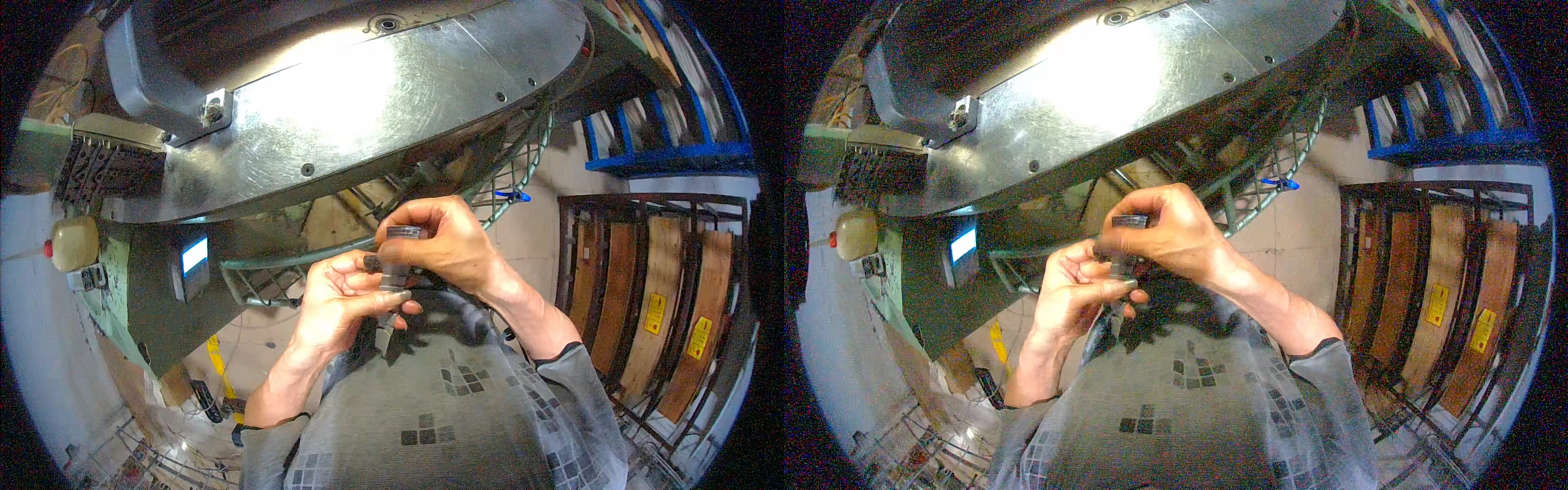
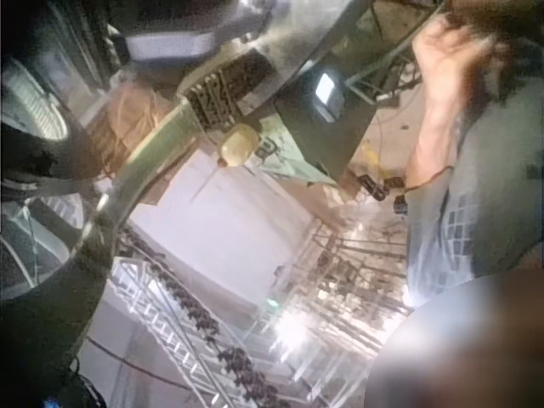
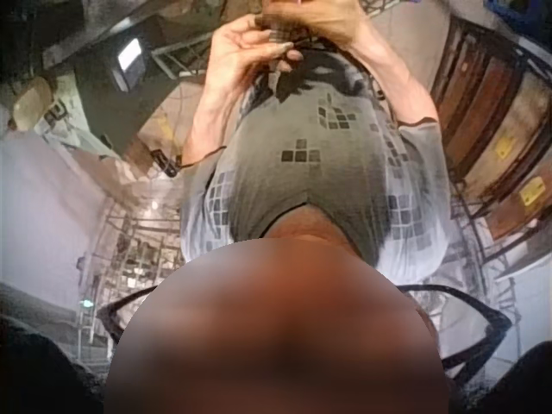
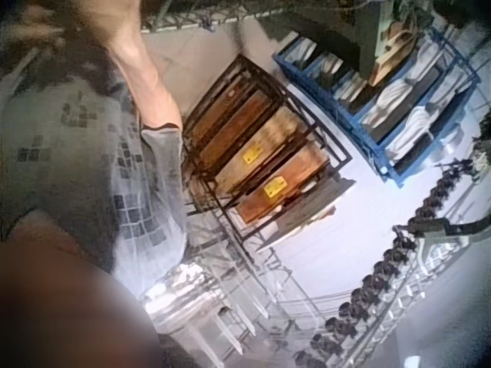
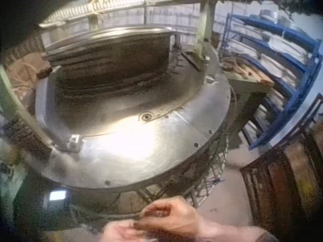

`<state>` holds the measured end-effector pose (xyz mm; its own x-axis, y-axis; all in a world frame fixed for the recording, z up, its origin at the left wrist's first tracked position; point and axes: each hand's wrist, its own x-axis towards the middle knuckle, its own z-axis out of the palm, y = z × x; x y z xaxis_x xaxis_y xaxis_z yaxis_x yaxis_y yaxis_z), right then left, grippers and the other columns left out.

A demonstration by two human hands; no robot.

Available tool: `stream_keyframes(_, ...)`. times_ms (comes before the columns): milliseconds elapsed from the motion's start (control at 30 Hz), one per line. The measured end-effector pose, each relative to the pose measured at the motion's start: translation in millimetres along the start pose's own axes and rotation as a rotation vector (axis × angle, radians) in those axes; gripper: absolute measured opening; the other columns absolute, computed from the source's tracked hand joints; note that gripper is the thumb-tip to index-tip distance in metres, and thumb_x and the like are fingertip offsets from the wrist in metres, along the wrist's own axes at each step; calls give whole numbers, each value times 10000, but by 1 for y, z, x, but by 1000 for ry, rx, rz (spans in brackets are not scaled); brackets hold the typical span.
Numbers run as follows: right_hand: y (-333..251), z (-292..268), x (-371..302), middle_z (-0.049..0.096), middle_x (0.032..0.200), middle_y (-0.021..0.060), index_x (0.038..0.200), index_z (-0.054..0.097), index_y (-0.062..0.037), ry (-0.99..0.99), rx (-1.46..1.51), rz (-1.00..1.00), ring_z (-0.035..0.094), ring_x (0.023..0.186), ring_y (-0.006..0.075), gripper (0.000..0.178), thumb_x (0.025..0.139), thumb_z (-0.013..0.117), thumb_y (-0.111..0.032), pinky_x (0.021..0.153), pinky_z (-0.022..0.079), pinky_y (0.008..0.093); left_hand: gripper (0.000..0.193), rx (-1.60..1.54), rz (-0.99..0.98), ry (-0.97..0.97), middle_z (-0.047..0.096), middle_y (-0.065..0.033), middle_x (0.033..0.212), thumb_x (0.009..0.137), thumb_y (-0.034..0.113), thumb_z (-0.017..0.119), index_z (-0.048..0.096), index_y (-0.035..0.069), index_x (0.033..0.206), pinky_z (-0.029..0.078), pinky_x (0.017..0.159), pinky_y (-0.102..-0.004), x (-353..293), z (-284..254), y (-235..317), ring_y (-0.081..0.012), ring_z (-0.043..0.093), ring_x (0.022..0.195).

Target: The person repeatedly picks up small rectangular metal pieces and inserts them into slots around the rim of a large circular metal component. They adjust each piece by hand to fit it into place, then retrieve additional pieces from a nearby tray and continue the process.

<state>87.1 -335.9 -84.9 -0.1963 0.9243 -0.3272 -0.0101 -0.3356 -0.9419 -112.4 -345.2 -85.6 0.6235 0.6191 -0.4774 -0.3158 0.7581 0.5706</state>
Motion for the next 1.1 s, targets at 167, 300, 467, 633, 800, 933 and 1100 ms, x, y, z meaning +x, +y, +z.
stream_keyframes(167, 3, 0, -2, 698, 788, 0, 857, 720, 6, 16, -69, 22, 598, 720, 47, 181, 881, 762, -169, 628, 481, 221, 254, 16, -105, 5, 715, -209, 1047, 843, -81, 695, 617, -27, 1078, 639, 618, -347, -1, -4, 0, -291, 744, 818)
stream_keyframes(300, 5, 0, -3, 693, 790, -1, 853, 716, 1, 67, 9, -4, 592, 703, 49, 176, 868, 781, -162, 621, 475, 220, 274, 9, -89, -30, 716, -210, 1053, 843, -74, 702, 611, -28, 1097, 630, 608, -349, 1, -5, -1, -294, 744, 810)
stream_keyframes(467, 2, 2, -6, 699, 797, 3, 845, 708, -8, -11, -87, 12, 594, 708, 59, 187, 924, 718, -178, 651, 484, 232, 291, 8, -96, -49, 718, -213, 1043, 843, -68, 709, 600, -40, 1111, 624, 603, -343, 2, -7, 0, -301, 745, 819)
stream_keyframes(633, 2, 3, -3, 683, 739, 7, 853, 727, 13, 151, 216, 70, 583, 652, 57, 262, 862, 794, -239, 601, 480, 245, 314, 13, -85, -42, 718, -216, 1044, 842, -67, 712, 590, -54, 1131, 623, 606, -339, 2, -9, 2, -302, 745, 819)
stream_keyframes(800, 3, 2, -4, 701, 751, 34, 861, 732, 24, 58, -16, 13, 595, 662, 62, 279, 881, 777, -251, 591, 488, 250, 314, -5, -73, -56, 719, -212, 1051, 849, -60, 711, 594, -43, 1140, 622, 605, -337, 4, -10, 0, -292, 745, 811)
stream_keyframes(933, 2, 2, -1, 698, 745, 25, 852, 737, 14, 122, 123, 78, 597, 668, 69, 258, 825, 822, -228, 608, 492, 246, 362, 5, -66, -31, 718, -224, 1020, 823, -78, 711, 612, -20, 1167, 630, 569, -351, 4, -12, 0, -300, 746, 773)
stream_keyframes(1100, -1, 0, -4, 704, 762, 23, 861, 736, 22, 53, 104, 20, 610, 703, 66, 255, 863, 790, -227, 636, 496, 244, 328, 11, -51, -42, 721, -204, 1048, 833, -64, 722, 607, -36, 1139, 616, 590, -333, 5, -11, 3, -291, 746, 814)
